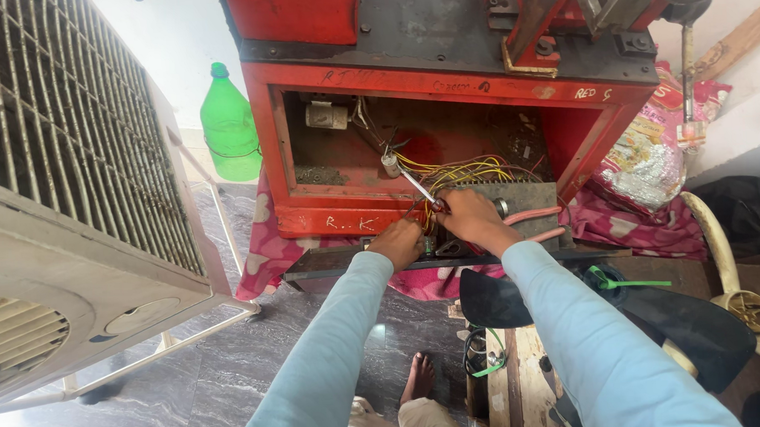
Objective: The person repairs the wiring of a red machine, handling yellow wires and a small electrical component, using a screwdriver and pliers to work on the part mounted inside the machine housing. They then carry an orange bucket holding parts and hardware across the workshop, rummage through its contents, and set it down on the floor.
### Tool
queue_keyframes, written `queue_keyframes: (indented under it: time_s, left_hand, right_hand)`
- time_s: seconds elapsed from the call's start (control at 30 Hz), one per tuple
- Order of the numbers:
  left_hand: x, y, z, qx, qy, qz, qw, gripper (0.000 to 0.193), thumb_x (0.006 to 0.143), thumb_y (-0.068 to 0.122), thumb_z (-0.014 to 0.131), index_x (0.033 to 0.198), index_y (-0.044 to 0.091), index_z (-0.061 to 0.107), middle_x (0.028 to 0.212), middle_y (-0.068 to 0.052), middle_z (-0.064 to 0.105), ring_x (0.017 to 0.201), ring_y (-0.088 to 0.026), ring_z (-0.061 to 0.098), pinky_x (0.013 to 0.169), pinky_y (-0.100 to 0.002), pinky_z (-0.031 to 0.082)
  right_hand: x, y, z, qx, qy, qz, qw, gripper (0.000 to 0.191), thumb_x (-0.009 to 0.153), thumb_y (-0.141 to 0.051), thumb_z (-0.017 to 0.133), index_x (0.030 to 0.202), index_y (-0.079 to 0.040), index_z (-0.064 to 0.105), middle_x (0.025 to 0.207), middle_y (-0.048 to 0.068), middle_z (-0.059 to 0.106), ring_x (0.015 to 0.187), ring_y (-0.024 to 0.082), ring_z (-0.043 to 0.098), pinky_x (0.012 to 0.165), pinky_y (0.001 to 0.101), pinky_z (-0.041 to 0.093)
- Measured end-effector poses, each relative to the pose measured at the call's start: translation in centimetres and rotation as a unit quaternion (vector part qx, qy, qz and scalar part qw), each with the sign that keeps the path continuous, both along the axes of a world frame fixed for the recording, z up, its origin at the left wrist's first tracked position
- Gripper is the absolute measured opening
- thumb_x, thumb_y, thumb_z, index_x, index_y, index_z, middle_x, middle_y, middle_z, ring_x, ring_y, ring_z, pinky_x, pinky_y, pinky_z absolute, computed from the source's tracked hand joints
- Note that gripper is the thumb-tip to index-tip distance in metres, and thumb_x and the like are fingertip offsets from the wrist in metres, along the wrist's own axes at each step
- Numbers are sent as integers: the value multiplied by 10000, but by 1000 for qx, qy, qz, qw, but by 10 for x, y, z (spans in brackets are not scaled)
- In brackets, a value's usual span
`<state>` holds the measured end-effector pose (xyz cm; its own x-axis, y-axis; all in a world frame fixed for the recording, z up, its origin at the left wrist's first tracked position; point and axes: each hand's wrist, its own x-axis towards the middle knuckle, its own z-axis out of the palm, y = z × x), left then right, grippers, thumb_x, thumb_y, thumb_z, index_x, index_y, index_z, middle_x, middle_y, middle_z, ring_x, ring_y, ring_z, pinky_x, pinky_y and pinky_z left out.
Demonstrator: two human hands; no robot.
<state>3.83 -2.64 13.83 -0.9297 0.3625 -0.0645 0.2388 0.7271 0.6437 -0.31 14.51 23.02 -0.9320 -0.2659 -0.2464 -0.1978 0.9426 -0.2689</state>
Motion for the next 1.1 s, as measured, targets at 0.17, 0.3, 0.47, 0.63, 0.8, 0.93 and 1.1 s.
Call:
queue_keyframes:
  time_s: [0.17,0.3,0.47,0.63,0.8,0.93,1.1]
  left_hand:
    - [-3,2,2,-20,-35,-25,999,204,899,166,630,978,1,722,1172,-244,678,1110,-404,656,973,-500,507]
    - [-6,3,2,-24,-43,-9,999,242,957,167,582,992,-50,684,1160,-274,681,1110,-416,667,977,-506,519]
    - [-5,2,-5,17,38,-22,999,235,916,163,607,971,-59,657,1104,-279,663,1074,-441,633,936,-527,490]
    - [-5,1,-9,14,-25,12,1000,220,921,167,595,988,-33,654,1124,-261,673,1102,-415,641,969,-497,504]
    - [-7,-2,-12,86,-16,53,995,220,924,171,599,989,-34,646,1125,-263,664,1090,-425,629,947,-509,489]
    - [-14,-3,-12,115,19,63,991,211,931,169,607,998,-21,671,1106,-275,667,1069,-449,636,958,-510,489]
    - [-33,30,9,142,112,65,981,254,947,180,635,1099,-23,618,1124,-285,644,1058,-487,611,922,-533,479]
  right_hand:
    - [8,-2,4,-4,20,22,1000,301,869,-268,725,1143,-148,694,989,160,748,989,393,703,867,518,542]
    - [11,-1,-1,-20,23,41,999,291,872,-223,727,1130,-94,689,984,207,737,989,423,695,866,529,541]
    - [8,0,-6,-48,5,24,999,248,851,-197,737,1061,-69,704,995,205,738,997,417,696,871,516,544]
    - [7,1,-4,-48,-7,16,999,274,851,-208,745,1085,-70,710,1006,205,742,1006,408,697,881,506,541]
    - [13,1,0,-81,-4,-1,997,347,836,-222,761,1148,-80,704,989,191,747,991,399,700,871,493,534]
    - [20,7,5,-160,5,-8,987,329,859,-209,747,1140,-50,687,959,199,734,937,396,705,820,485,526]
    - [30,27,11,-257,93,-68,960,297,883,-191,743,1116,-17,681,941,204,725,874,382,700,773,451,523]
